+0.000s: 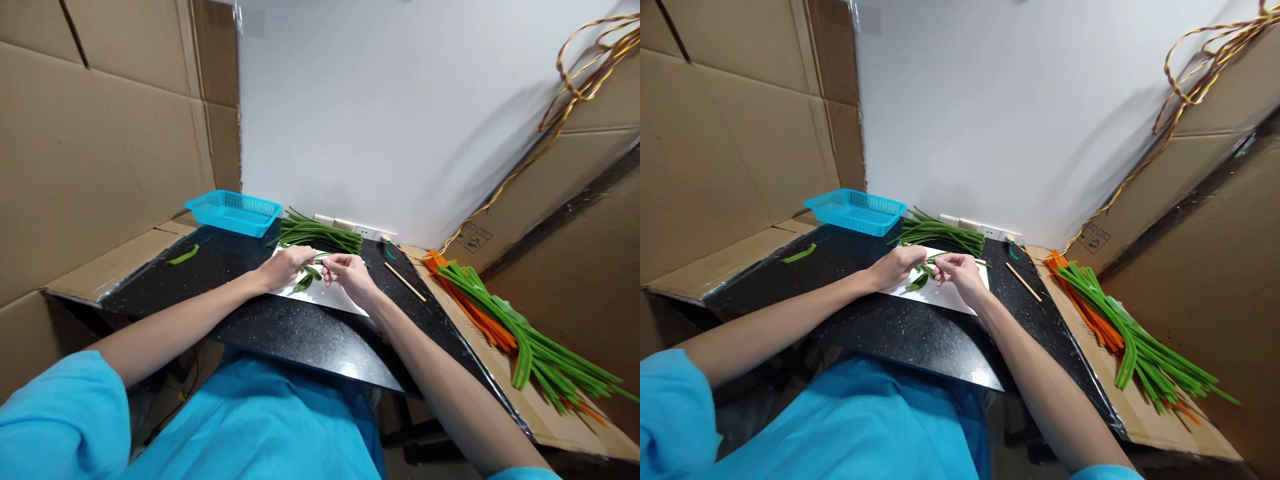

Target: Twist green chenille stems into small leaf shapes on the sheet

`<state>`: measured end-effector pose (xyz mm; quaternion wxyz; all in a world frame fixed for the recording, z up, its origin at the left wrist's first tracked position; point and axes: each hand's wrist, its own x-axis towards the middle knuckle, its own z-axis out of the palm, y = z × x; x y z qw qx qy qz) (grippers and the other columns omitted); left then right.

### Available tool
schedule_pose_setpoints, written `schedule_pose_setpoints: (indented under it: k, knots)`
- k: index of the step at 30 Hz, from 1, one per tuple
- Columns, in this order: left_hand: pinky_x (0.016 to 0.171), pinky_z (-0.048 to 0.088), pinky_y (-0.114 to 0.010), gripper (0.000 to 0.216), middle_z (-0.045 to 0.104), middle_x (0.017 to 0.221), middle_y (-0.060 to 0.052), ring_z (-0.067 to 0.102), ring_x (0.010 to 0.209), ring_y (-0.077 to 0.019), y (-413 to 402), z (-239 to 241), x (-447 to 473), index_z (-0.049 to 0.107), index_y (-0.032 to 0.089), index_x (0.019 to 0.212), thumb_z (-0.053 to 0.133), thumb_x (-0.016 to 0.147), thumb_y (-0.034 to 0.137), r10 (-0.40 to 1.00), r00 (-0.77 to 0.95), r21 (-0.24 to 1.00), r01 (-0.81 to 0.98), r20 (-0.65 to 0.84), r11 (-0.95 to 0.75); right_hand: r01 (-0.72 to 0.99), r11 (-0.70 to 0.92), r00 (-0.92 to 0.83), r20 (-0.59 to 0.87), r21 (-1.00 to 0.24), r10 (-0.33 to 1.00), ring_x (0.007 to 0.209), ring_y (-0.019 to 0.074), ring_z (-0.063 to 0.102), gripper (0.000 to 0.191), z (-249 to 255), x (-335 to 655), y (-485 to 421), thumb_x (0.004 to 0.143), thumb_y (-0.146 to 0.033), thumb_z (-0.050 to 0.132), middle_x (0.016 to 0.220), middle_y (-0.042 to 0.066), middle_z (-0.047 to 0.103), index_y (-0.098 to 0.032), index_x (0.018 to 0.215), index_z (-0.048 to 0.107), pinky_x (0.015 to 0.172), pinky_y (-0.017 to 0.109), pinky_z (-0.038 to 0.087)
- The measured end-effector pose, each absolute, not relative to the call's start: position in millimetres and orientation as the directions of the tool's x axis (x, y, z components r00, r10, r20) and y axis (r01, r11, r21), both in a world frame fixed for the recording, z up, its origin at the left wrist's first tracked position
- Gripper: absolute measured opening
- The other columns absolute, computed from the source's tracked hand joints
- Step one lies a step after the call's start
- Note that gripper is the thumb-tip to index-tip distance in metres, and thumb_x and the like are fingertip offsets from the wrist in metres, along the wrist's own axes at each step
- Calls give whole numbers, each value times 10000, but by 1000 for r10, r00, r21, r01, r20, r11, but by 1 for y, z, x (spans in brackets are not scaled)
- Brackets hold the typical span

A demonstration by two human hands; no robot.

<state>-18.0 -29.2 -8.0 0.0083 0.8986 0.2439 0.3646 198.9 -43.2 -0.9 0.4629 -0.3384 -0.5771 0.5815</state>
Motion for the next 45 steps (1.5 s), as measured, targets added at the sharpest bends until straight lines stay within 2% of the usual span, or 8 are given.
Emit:
schedule_pose_setpoints:
  k: [7,13,18,21,25,29,37,45]
  knots:
    - [700,425,-288,207,589,813,-33,563,756,-189,-29,-9,-16,469,213,850,453,881,9,460,601,201,448,654,-871,-167,90,-341,144,-982,929,556,131,610,379,1,199,-44,659,-451,962,687,49,716,-143,731,753,550,278,505]
    - [669,406,-273,197,553,783,-11,558,726,-167,-32,-7,-13,412,222,824,440,941,66,487,543,300,399,684,-866,-207,88,-347,157,-974,925,562,133,616,370,5,198,-46,667,-433,965,691,46,718,-142,755,754,563,284,511]
    - [701,406,-298,200,568,765,-14,537,716,-172,-35,-4,-11,421,217,804,443,962,96,506,538,295,432,674,-852,-200,89,-340,155,-976,928,567,132,618,372,6,197,-46,660,-433,967,694,44,717,-145,748,747,575,286,528]
    - [734,404,-314,185,605,751,-7,537,704,-171,-34,-5,-10,458,206,799,475,962,119,569,474,361,462,672,-810,-175,97,-325,151,-980,934,569,137,632,380,6,197,-46,653,-453,963,692,41,721,-157,743,741,579,284,548]
    - [654,383,-287,189,594,721,4,534,681,-169,-29,-9,-8,510,201,810,526,993,241,646,391,499,417,656,-760,-118,190,-293,217,-975,931,553,141,643,380,8,196,-48,698,-477,924,735,37,744,-178,869,764,562,287,563]
    - [636,380,-278,198,586,719,11,538,675,-166,-27,-11,-7,516,202,824,514,1012,264,652,378,526,389,657,-756,-78,313,-279,322,-947,905,641,178,692,442,12,199,-49,687,-448,937,801,34,759,-208,1020,774,599,321,607]
    - [694,404,-297,203,623,780,-10,564,720,-179,-33,-9,-6,550,197,860,510,1041,281,618,422,471,407,663,-783,47,445,-284,416,-894,864,645,202,726,375,7,209,-42,743,-481,900,783,50,752,-186,945,784,579,342,627]
    - [702,433,-290,262,624,803,-7,591,749,-175,-41,-1,-3,582,192,907,448,1069,348,654,457,574,320,603,-753,163,548,-213,513,-820,831,679,218,744,263,7,206,-54,787,-452,879,864,53,769,-234,913,806,657,367,630]
